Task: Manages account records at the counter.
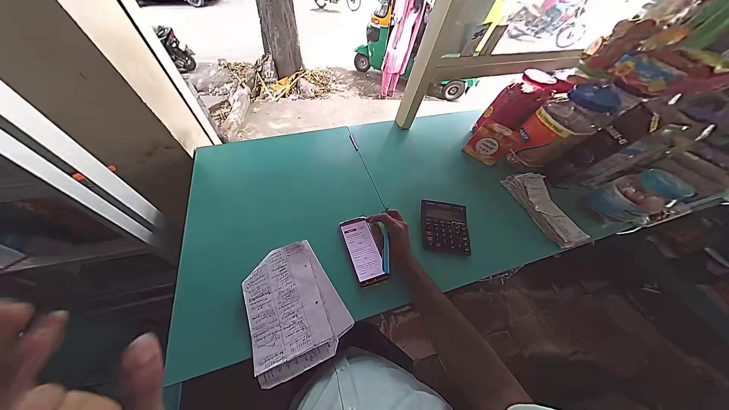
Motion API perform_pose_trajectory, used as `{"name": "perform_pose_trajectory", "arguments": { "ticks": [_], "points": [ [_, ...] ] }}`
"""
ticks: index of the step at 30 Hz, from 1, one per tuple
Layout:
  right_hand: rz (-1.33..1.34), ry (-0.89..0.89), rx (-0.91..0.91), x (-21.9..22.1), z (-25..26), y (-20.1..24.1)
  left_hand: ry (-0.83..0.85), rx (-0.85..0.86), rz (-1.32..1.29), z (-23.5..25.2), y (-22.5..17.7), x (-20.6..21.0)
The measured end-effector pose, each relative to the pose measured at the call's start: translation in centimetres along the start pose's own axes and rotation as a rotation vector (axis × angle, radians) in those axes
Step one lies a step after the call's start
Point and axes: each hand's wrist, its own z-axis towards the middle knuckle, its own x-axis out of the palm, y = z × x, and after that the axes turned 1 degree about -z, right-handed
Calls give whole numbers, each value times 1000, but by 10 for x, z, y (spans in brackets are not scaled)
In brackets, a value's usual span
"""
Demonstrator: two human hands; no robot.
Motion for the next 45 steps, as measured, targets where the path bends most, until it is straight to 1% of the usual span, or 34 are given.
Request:
{"name": "perform_pose_trajectory", "arguments": {
  "ticks": [2,4,7,11,16,21,24,26,28,30,35,38,41,43,45],
  "points": [
    [-21,17,17,-1,1,2,106,-162,41,-25,38,13],
    [-32,22,18,0,0,2,144,-292,111,-58,78,20],
    [-67,40,-21,1,0,1,187,-432,212,-94,111,20],
    [-101,73,-45,2,0,2,194,-465,249,-119,121,20],
    [-63,87,-81,1,-1,0,212,-465,270,-131,122,27],
    [-3,176,-96,3,1,-4,266,-513,339,-137,159,35],
    [19,114,-95,2,-3,-5,300,-552,308,-141,175,44],
    [33,103,-74,-3,-1,-6,345,-589,273,-139,176,54],
    [50,115,-41,-1,-4,-4,394,-631,303,-140,174,54],
    [69,96,-50,1,-4,-7,423,-659,357,-140,174,55],
    [183,-68,-95,-3,-8,-11,441,-698,381,-136,166,57],
    [271,-139,-70,-19,-20,7,442,-712,364,-134,165,54],
    [276,-91,-8,-37,-45,31,425,-712,368,-134,165,55],
    [216,-55,-18,-40,-61,38,397,-704,387,-134,164,54],
    [115,-57,-56,-41,-69,40,390,-703,392,-133,162,54]
  ]
}}
